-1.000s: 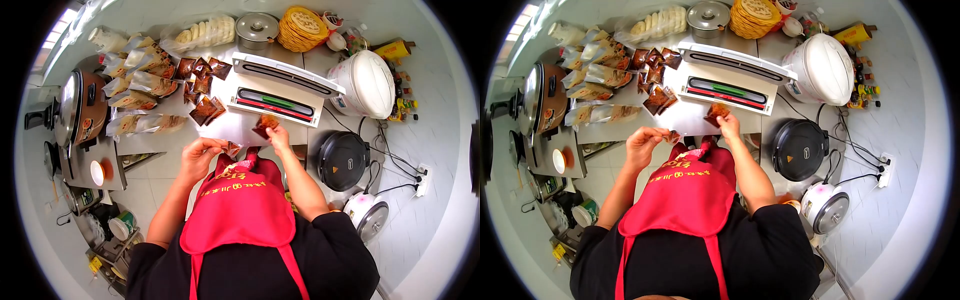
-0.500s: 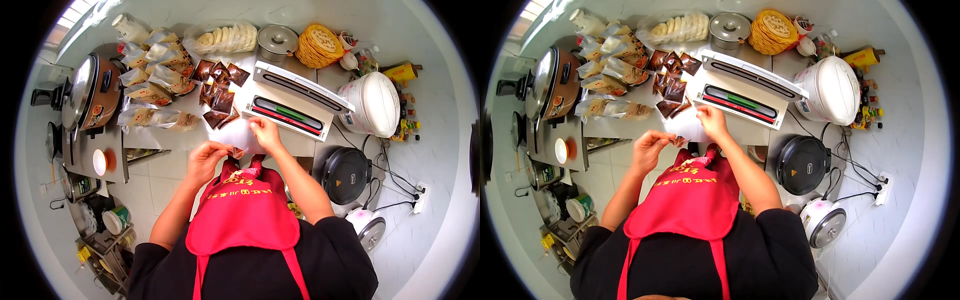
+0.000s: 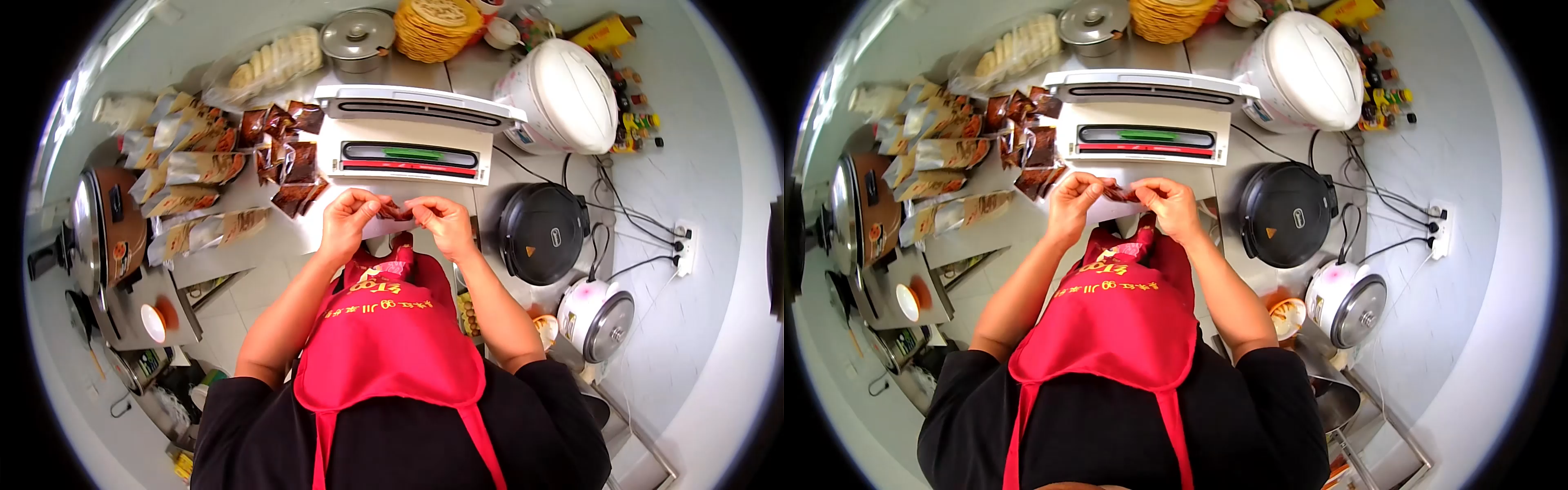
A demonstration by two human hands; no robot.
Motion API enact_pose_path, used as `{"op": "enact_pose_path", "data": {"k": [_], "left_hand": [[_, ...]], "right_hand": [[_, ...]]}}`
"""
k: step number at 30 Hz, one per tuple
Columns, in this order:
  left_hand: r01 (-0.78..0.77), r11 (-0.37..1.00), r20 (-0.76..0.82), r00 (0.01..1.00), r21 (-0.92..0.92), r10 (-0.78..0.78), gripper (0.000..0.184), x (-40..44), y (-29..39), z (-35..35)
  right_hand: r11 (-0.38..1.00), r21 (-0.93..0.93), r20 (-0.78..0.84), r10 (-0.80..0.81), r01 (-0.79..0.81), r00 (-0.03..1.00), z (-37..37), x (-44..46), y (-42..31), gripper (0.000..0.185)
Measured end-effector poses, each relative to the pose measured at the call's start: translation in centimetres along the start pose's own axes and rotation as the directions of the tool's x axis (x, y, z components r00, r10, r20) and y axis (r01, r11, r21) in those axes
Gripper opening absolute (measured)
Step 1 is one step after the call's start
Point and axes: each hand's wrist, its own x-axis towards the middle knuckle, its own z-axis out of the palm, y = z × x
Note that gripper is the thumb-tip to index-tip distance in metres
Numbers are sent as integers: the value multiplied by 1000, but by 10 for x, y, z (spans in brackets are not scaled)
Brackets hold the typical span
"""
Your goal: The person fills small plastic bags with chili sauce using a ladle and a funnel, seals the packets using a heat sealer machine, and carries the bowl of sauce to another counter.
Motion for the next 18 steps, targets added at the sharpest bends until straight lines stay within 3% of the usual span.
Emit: {"op": "enact_pose_path", "data": {"k": [5,8,11,18], "left_hand": [[78,995,-22,997,55,-76,8,29,-30,5],[138,989,-57,989,52,-135,8,43,-55,5],[219,974,-157,965,53,-208,8,55,-76,5],[377,926,-432,837,8,-337,28,76,-103,8]], "right_hand": [[999,40,-83,12,-9,996,-29,10,24,15],[974,205,-85,111,-91,990,-43,17,48,16],[944,294,-135,199,-152,971,-51,28,74,14],[827,523,-281,396,-206,874,-44,47,102,12]]}}
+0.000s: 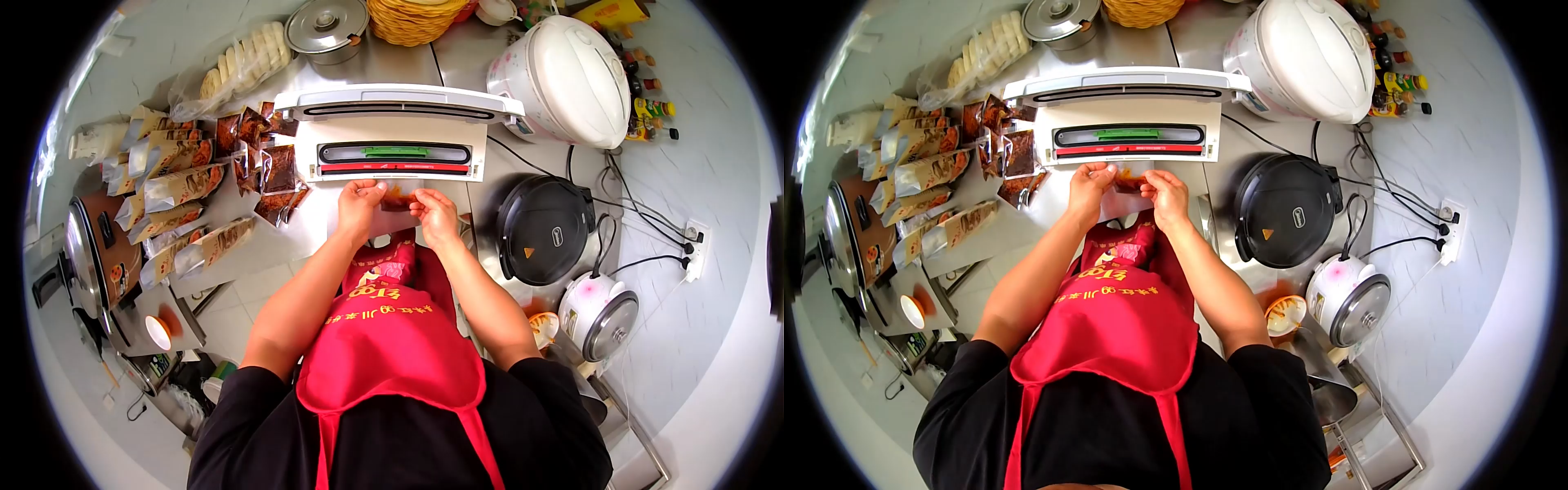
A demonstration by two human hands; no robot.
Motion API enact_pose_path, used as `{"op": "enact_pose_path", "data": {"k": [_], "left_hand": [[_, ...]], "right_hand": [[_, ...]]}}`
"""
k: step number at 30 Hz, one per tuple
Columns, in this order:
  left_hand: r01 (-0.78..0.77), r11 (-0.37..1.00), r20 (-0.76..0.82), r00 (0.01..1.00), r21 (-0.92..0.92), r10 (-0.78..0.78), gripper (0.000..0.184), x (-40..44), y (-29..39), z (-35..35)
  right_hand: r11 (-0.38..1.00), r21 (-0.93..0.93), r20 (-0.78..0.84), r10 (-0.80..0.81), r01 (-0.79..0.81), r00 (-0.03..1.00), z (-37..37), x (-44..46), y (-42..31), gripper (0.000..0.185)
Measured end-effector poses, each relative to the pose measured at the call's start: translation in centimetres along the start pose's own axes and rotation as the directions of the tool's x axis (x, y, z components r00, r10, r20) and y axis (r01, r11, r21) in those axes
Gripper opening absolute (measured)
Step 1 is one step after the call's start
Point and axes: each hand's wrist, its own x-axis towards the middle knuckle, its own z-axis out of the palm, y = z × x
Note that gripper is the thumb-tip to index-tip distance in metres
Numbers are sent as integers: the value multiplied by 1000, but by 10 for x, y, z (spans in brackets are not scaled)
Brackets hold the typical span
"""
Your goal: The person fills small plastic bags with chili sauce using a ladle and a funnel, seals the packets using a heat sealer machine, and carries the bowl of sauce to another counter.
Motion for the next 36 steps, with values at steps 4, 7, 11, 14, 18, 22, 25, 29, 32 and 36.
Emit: {"op": "enact_pose_path", "data": {"k": [4,7,11,14,18,22,25,29,32,36], "left_hand": [[-15,1000,1,1000,-21,15,32,3,-2,1],[-26,999,-23,999,19,26,32,7,-5,-3],[-25,998,-110,994,-56,18,33,12,-10,5],[47,998,-157,986,-44,-54,33,15,-12,7],[37,990,-167,984,-138,-60,37,21,-18,10],[44,988,-152,986,-148,-66,51,18,-17,9],[-149,964,-145,972,222,183,64,15,-41,-2],[-296,672,46,931,679,363,74,-10,-45,-15],[-404,343,198,842,848,501,73,-11,-52,-14],[-441,278,218,787,854,577,69,4,-65,-12]], "right_hand": [[1000,19,-98,14,-12,995,7,5,1,14],[1000,18,-116,17,-15,993,10,11,2,13],[1000,12,-151,15,-13,988,14,17,4,13],[1000,-10,-181,18,-20,983,15,20,5,13],[1000,-9,-185,12,-14,983,17,21,2,13],[1000,-17,-210,12,-16,978,21,25,1,14],[1000,-8,-234,15,-17,972,25,26,1,14],[1000,-4,-258,2,-3,966,29,25,2,15],[1000,4,-290,-7,8,957,33,25,2,17],[1000,-25,-329,-23,15,944,34,25,2,19]]}}
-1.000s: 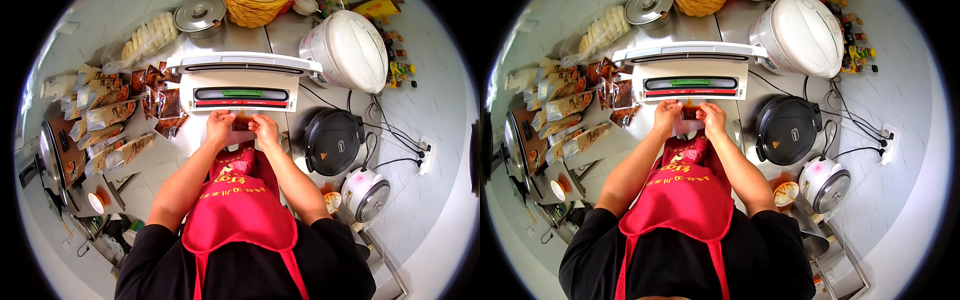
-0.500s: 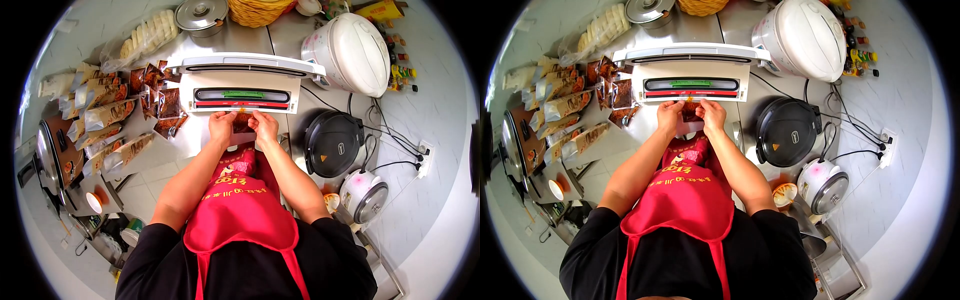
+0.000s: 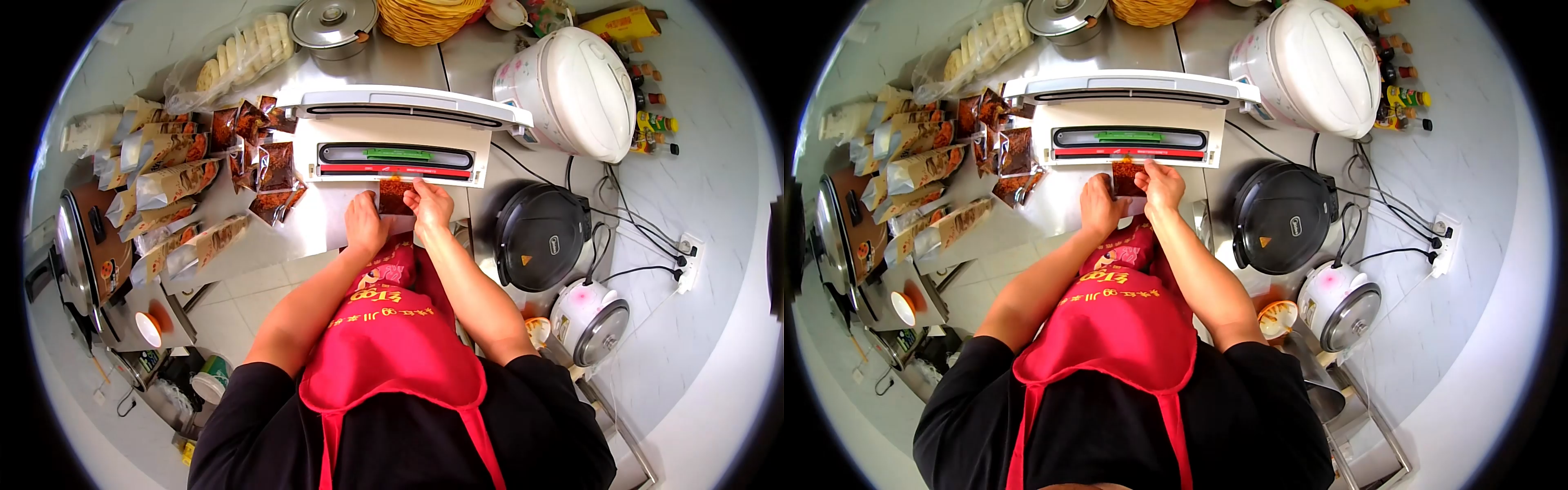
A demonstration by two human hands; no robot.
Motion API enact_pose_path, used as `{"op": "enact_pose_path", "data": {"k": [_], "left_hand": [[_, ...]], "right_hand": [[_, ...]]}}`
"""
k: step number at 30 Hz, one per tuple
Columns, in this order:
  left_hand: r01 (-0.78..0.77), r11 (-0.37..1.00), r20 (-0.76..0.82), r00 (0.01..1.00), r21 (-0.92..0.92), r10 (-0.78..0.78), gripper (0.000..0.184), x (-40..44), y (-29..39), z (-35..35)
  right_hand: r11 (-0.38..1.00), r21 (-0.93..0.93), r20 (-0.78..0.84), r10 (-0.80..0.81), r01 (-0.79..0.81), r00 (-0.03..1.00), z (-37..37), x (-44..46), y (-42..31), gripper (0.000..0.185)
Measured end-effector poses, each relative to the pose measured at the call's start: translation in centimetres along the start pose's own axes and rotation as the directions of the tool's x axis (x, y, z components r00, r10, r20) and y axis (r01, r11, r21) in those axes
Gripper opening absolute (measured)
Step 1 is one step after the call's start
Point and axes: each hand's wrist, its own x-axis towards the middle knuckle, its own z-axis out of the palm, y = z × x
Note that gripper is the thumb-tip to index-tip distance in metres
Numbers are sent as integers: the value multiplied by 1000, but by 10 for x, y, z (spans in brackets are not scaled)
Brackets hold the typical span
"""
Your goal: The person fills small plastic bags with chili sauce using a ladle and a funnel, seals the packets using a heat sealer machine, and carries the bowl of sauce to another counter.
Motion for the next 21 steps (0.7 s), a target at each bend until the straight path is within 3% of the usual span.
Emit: {"op": "enact_pose_path", "data": {"k": [3,5,7,9,11,12,13,14,15,16,17,19,21], "left_hand": [[12,1000,-24,1000,-18,-12,63,4,3,-1],[146,989,129,982,-37,-140,62,4,6,-3],[152,987,118,982,-54,-145,62,5,6,-3],[163,984,105,982,-69,-155,62,5,6,-3],[165,983,95,983,-85,-157,61,4,3,-1],[170,982,95,982,-87,-161,61,3,4,-2],[163,982,92,984,-91,-155,61,3,5,-3],[155,983,88,985,-94,-147,61,4,6,-4],[156,983,89,985,-95,-148,61,4,7,-5],[163,981,91,984,-102,-154,61,4,7,-6],[169,980,92,983,-109,-159,60,5,7,-6],[160,981,84,985,-111,-151,60,5,7,-7],[151,982,74,987,-113,-144,60,4,7,-6]], "right_hand": [[999,-29,12,-22,23,1000,-1,-3,-4,20],[997,-61,17,-38,39,999,-5,-9,-10,20],[953,-271,23,-132,134,991,-11,-16,-17,19],[920,-333,74,-193,206,978,-20,-24,-25,17],[734,-390,323,-456,556,829,-27,-32,-41,13],[626,-454,383,-506,634,773,-21,-45,-63,12],[303,-479,502,-675,824,540,-6,-63,-95,13],[48,-375,619,-731,926,288,4,-67,-122,17],[-175,-347,698,-704,921,129,16,-73,-148,25],[-325,-314,765,-643,892,35,26,-75,-170,32],[-326,-314,764,-644,892,33,37,-74,-186,32],[-642,-379,874,-485,667,30,54,-68,-208,35],[-630,-315,912,-407,710,44,53,-40,-213,34]]}}
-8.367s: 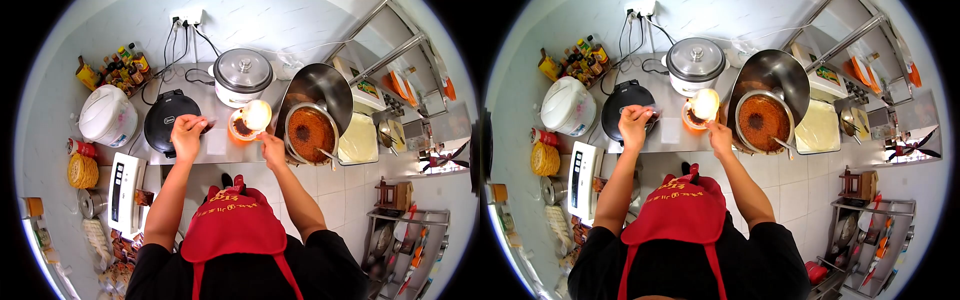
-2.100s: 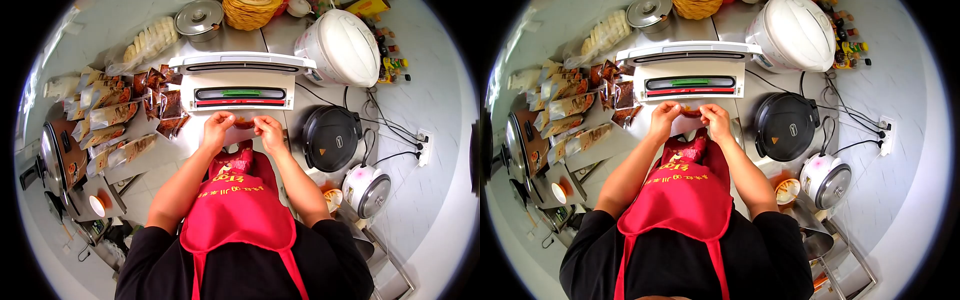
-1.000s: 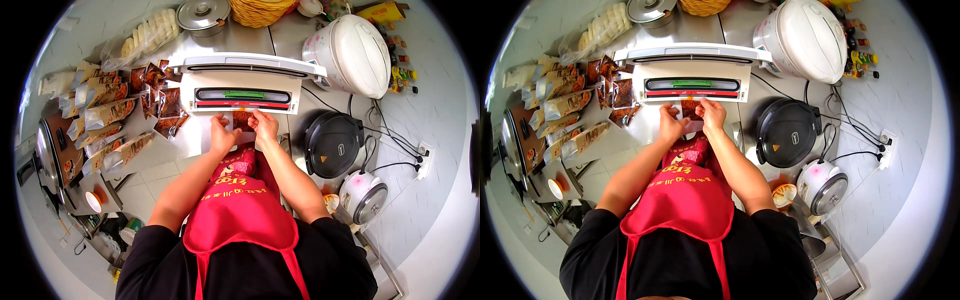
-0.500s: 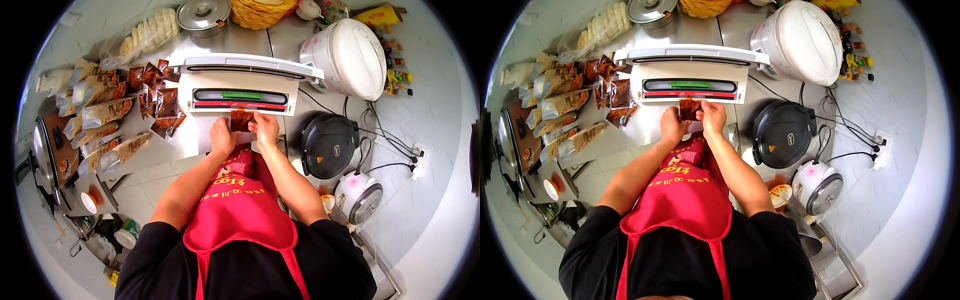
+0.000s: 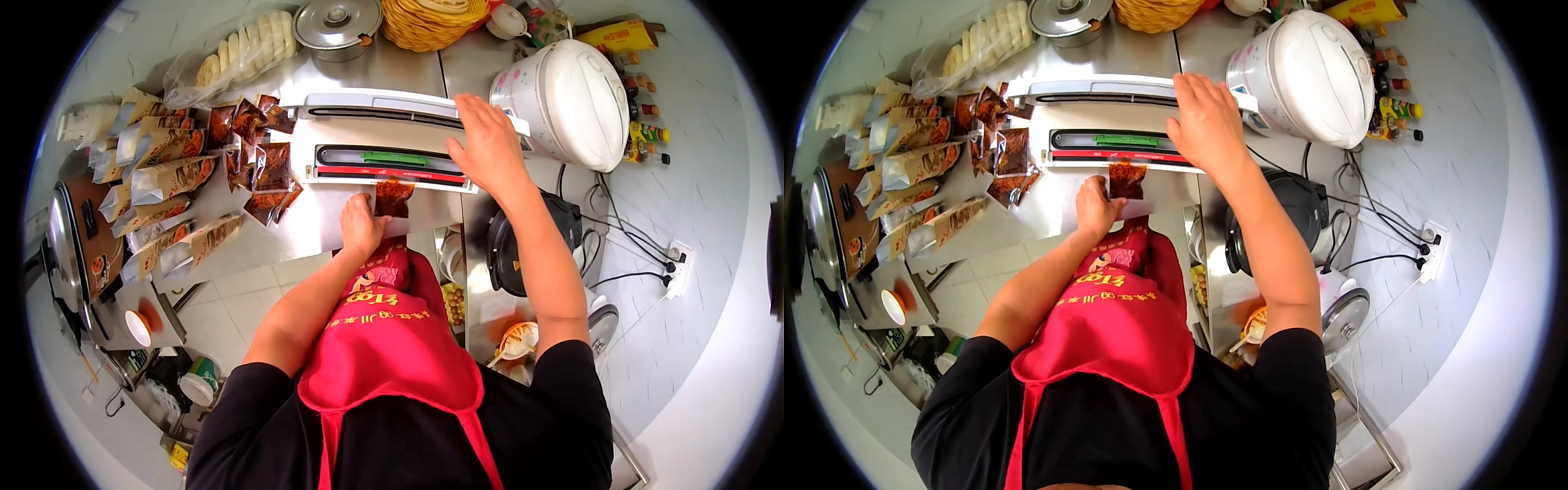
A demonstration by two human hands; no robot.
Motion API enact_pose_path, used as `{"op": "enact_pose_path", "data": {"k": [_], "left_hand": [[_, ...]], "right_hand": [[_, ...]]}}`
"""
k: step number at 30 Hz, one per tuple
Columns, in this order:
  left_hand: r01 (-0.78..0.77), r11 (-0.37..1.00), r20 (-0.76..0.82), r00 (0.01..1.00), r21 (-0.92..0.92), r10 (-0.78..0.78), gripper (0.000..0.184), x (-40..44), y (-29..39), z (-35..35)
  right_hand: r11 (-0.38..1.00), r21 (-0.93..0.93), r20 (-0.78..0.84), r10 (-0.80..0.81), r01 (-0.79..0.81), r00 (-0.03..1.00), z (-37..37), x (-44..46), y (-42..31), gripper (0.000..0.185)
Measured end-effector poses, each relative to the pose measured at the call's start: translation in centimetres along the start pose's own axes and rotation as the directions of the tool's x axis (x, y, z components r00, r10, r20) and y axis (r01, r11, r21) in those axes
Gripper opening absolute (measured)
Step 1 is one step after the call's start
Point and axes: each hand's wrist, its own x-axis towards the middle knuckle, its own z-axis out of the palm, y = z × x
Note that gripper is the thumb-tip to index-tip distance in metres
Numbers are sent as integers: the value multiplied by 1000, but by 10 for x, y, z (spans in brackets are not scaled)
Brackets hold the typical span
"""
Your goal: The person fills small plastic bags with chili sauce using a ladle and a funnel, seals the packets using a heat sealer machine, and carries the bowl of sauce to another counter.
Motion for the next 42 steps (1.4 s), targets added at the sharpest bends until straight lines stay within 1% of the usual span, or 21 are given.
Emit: {"op": "enact_pose_path", "data": {"k": [1,2,4,5,6,8,9,10,12,14,16,21,23,30,33,35,36,38,39,41,42], "left_hand": [[4,1000,1,1000,1,-4,60,1,-1,0],[12,1000,0,1000,2,-12,60,0,-2,1],[13,1000,-8,1000,-8,-14,60,0,-1,0],[9,1000,-10,1000,-16,-9,60,-1,-1,0],[10,1000,-10,1000,-18,-10,60,0,0,-1],[30,1000,26,999,-7,-30,60,1,0,-1],[33,999,25,999,-7,-33,60,2,-1,-1],[22,1000,20,1000,0,-22,59,1,-2,-1],[13,1000,16,1000,9,-13,59,1,-3,0],[6,1000,5,1000,9,-6,57,1,-4,1],[5,1000,8,1000,12,-5,57,1,-4,2],[6,1000,10,1000,0,-6,57,1,-1,0],[2,1000,3,1000,-9,-2,57,2,-2,1],[34,999,22,999,-13,-34,57,2,0,-1],[-6,1000,6,1000,-7,6,58,2,1,-1],[-26,1000,-11,1000,-9,26,59,1,-1,0],[-45,999,0,999,-11,45,59,1,-2,1],[-83,997,-72,994,-2,83,60,2,-5,3],[-107,994,-64,992,-12,106,60,2,-5,3],[-99,995,-69,993,-2,98,62,1,-5,2],[-125,992,-57,991,-12,124,62,0,-6,1]], "right_hand": [[997,60,70,-57,53,996,4,-1,7,33],[996,62,70,-62,58,996,5,-3,13,33],[980,199,276,-33,-24,960,5,-6,18,39],[974,227,245,-87,30,966,7,-10,17,41],[974,227,247,-88,31,965,7,-15,14,41],[959,281,311,-108,17,944,10,-27,8,48],[951,307,304,-136,38,943,15,-34,7,51],[951,307,327,-154,49,932,21,-40,5,56],[952,295,293,-170,80,941,35,-53,-2,59],[955,282,279,-177,96,944,54,-65,-5,59],[963,203,207,-217,175,954,70,-74,-8,57],[972,135,162,-215,194,963,89,-88,-10,48],[973,51,189,-232,226,954,92,-89,-10,35],[975,29,203,-223,222,953,95,-91,-11,39],[983,30,232,-185,183,955,86,-90,-13,44],[988,141,243,-97,63,965,62,-92,-24,44],[991,125,238,-78,49,968,56,-101,-30,44],[967,219,221,81,-130,972,47,-125,-43,38],[946,253,175,163,-204,971,39,-138,-56,25],[893,264,171,328,-364,929,25,-173,-88,19],[856,321,161,373,-406,914,20,-193,-103,13]]}}
